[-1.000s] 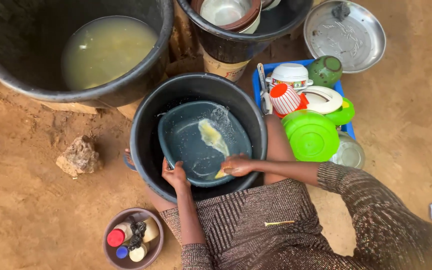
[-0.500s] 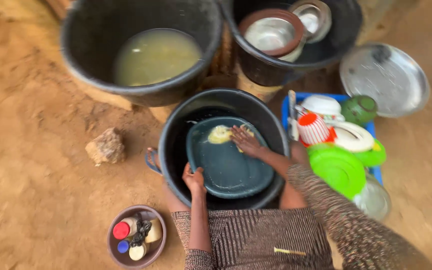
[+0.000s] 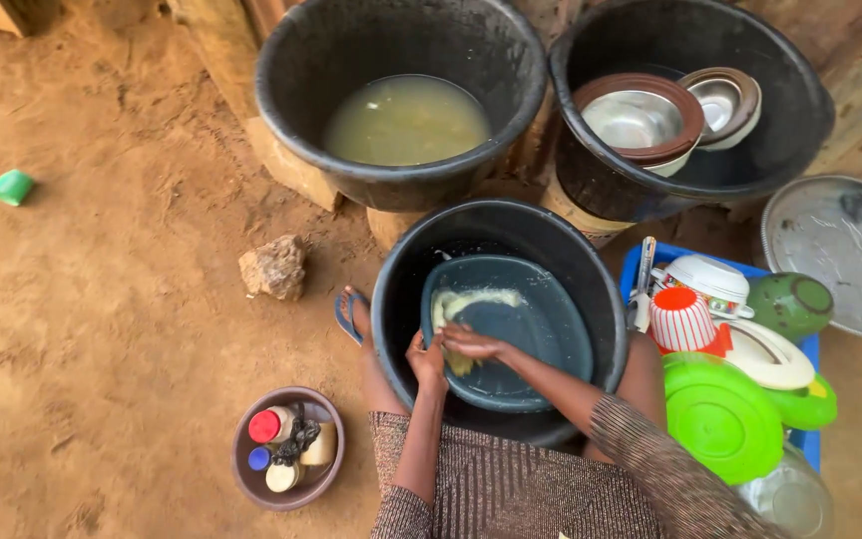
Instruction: Washing and rinsing various dishes, cups, and bowls in outdoor basins.
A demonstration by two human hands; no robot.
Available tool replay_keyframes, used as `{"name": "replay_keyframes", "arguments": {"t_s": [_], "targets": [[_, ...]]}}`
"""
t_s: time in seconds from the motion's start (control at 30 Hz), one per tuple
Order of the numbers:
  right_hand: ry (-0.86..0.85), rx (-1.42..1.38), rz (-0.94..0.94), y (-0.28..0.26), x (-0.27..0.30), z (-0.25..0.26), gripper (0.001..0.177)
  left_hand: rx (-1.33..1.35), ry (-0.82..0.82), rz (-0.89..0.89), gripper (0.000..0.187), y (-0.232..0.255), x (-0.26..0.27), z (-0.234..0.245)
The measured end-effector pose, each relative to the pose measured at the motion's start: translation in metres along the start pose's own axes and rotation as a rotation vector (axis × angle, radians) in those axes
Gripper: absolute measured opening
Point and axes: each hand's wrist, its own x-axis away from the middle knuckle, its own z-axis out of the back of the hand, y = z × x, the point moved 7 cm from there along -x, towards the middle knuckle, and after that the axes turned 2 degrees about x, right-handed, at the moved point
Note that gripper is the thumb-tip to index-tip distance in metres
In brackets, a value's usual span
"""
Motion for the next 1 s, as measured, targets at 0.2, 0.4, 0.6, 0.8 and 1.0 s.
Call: {"name": "replay_keyframes", "arguments": {"t_s": [0.2,0.4,0.6,0.8,1.0], "targets": [[-0.465,-0.489,0.137,-0.146,0.149,0.050,0.094,0.196,0.056,0.154,0.020,-0.016,-0.005,-0.011],[-0.190,-0.023,0.227,-0.153,0.191,0.148,0.080,-0.321,0.291,-0.187,0.057,0.095,0.051,-0.041],[0.004,0.081,0.319,-0.239,0.184,0.266,0.079,-0.706,-0.675,-0.378,0.029,0.222,0.134,-0.120],[0.300,-0.102,0.170,-0.263,0.196,0.318,0.059,-0.785,-0.554,-0.521,0.019,0.214,0.136,-0.129],[0.866,0.078,0.260,-0.293,0.205,0.280,0.010,-0.681,-0.260,-0.471,0.020,0.195,0.113,-0.134]]}}
